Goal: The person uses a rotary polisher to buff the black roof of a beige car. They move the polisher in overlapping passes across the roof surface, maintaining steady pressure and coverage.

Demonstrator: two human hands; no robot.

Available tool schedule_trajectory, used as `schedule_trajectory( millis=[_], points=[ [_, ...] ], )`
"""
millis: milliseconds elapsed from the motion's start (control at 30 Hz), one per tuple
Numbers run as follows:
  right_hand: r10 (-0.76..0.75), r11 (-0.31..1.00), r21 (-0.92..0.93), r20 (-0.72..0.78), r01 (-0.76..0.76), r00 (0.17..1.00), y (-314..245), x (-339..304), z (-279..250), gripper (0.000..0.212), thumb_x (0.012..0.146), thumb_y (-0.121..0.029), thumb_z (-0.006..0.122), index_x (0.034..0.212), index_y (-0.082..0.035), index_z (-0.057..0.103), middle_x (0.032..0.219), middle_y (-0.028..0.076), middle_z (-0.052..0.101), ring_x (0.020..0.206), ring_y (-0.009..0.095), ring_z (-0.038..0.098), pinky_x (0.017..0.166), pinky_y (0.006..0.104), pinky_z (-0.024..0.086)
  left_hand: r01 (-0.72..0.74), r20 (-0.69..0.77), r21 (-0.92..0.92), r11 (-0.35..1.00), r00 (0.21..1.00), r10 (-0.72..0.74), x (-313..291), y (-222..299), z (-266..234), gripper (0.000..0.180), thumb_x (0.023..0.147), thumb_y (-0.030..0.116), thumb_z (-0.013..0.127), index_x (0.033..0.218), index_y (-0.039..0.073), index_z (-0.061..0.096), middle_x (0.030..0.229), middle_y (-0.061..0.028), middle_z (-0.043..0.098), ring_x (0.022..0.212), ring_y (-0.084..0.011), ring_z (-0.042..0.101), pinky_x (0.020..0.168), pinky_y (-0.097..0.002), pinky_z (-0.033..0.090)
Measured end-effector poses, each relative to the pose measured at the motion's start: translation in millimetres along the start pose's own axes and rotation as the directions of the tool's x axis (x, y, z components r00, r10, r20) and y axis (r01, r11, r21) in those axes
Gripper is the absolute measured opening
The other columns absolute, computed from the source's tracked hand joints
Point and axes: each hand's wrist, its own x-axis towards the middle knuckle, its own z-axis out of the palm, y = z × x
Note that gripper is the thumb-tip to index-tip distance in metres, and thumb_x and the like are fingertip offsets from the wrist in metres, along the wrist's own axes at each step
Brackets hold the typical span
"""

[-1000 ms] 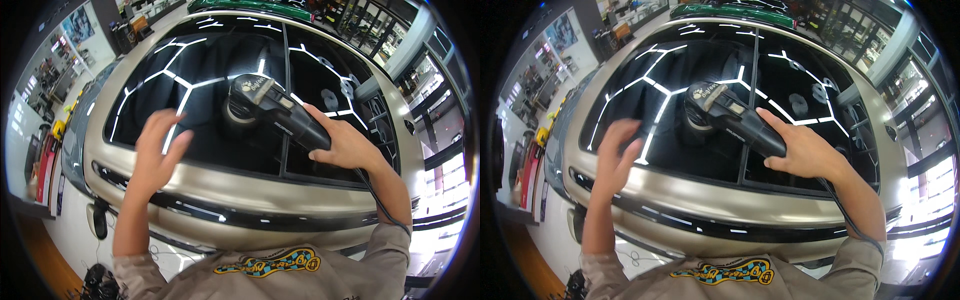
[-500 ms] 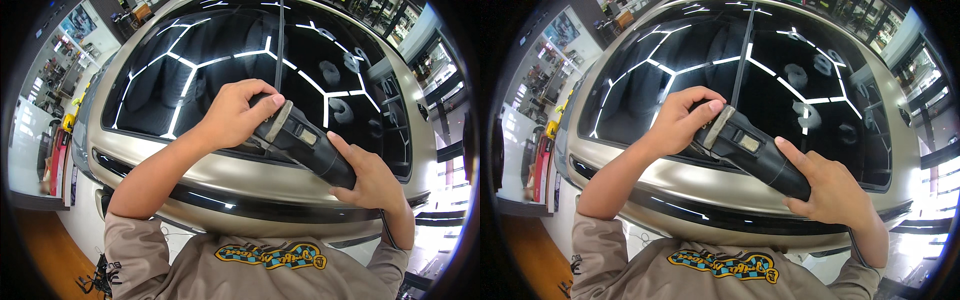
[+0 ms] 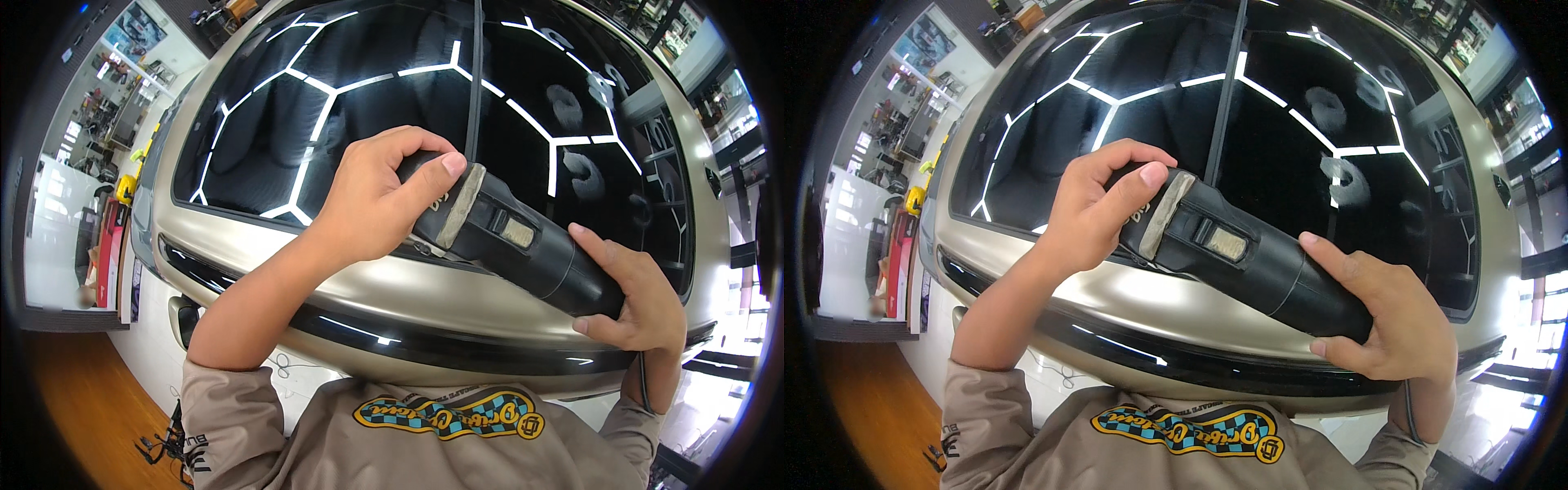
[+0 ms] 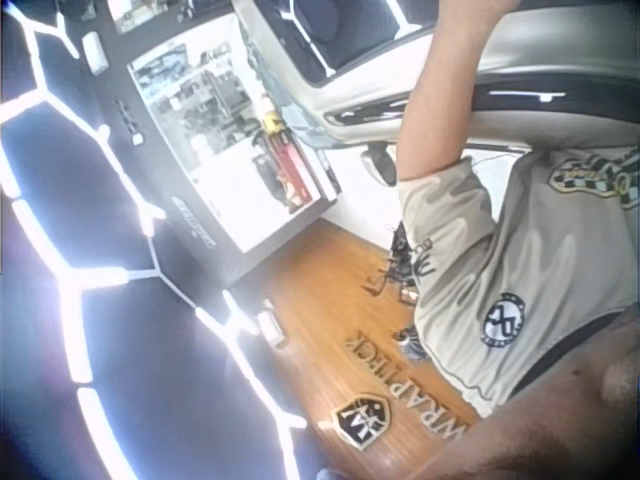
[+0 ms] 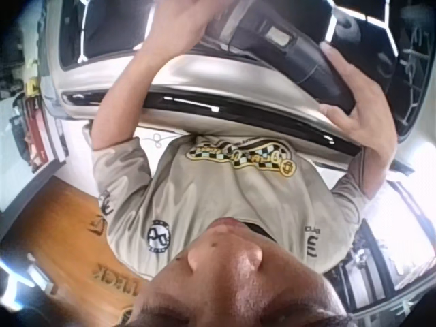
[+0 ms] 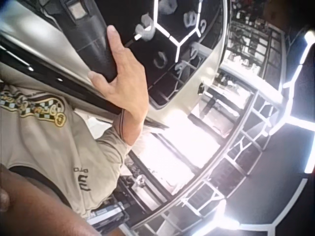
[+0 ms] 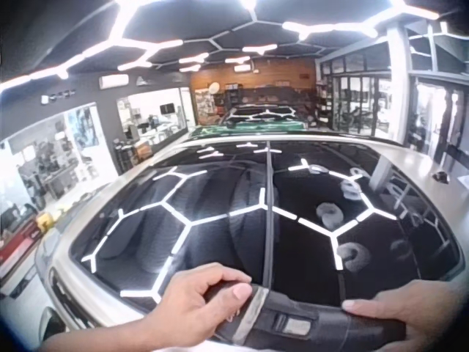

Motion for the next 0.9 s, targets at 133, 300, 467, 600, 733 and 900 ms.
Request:
schedule_trajectory(
  millis=[133,300,467,600,733,900],
  points=[
    [0.005,0.999,-0.053,-0.021,-0.006,1.000,-2,1,0,0.095,0.066,-0.023,0.078,0.154,-0.008,0.048,0.095,0.019,0.065,0.076,0.034,0.064,0.074,0.0396,0.051,0.009,-0.014,-0.066,0.998,1.000,-0.010,0,-2,0,0.039,0.101,0.034,0.066,0.112,-0.003,0.070,0.095,-0.0048,0.071,0.088,-0.0076,0.061,0.079,-0.0239,0.049],
    [-0.075,0.996,-0.040,-0.049,0.074,0.996,3,0,2,0.090,0.066,-0.023,0.078,0.151,-0.008,0.053,0.096,0.018,0.065,0.077,0.033,0.063,0.072,0.0389,0.050,0.039,-0.018,-0.060,0.997,0.999,-0.040,-3,-1,4,0.036,0.101,0.032,0.066,0.111,-0.002,0.070,0.092,-0.0039,0.071,0.085,-0.0064,0.060,0.076,-0.0227,0.048],
    [-0.051,0.997,-0.064,-0.045,0.048,0.998,3,-2,-1,0.091,0.065,-0.023,0.078,0.151,-0.009,0.054,0.096,0.018,0.065,0.079,0.032,0.064,0.073,0.0387,0.050,-0.006,-0.028,-0.081,0.997,1.000,0.004,-4,-1,7,0.032,0.102,0.028,0.067,0.110,-0.002,0.070,0.089,-0.0024,0.071,0.083,-0.0053,0.060,0.074,-0.0229,0.049],
    [-0.041,0.997,-0.074,-0.042,0.038,0.998,5,-3,-2,0.092,0.064,-0.023,0.079,0.151,-0.010,0.054,0.095,0.017,0.065,0.079,0.032,0.064,0.073,0.0383,0.050,-0.044,-0.039,-0.081,0.996,0.998,0.041,-5,-4,12,0.031,0.102,0.028,0.067,0.109,-0.002,0.071,0.092,-0.0040,0.071,0.085,-0.0072,0.061,0.076,-0.0244,0.049],
    [-0.050,0.997,-0.056,-0.038,0.048,0.998,8,-4,-2,0.092,0.064,-0.022,0.079,0.151,-0.010,0.054,0.096,0.017,0.066,0.079,0.032,0.064,0.074,0.0379,0.050,-0.097,-0.045,-0.020,0.995,0.994,0.096,-3,-4,11,0.033,0.101,0.030,0.068,0.107,-0.002,0.072,0.093,-0.0059,0.071,0.088,-0.0101,0.063,0.079,-0.0265,0.050],
    [-0.055,0.996,-0.074,-0.036,0.053,0.998,6,0,-2,0.091,0.065,-0.022,0.079,0.151,-0.010,0.053,0.095,0.017,0.066,0.079,0.032,0.064,0.075,0.0379,0.050,-0.085,-0.052,-0.008,0.996,0.995,0.085,-1,-7,9,0.034,0.101,0.031,0.068,0.107,-0.002,0.072,0.092,-0.0057,0.071,0.087,-0.0100,0.063,0.078,-0.0266,0.050]
  ],
)
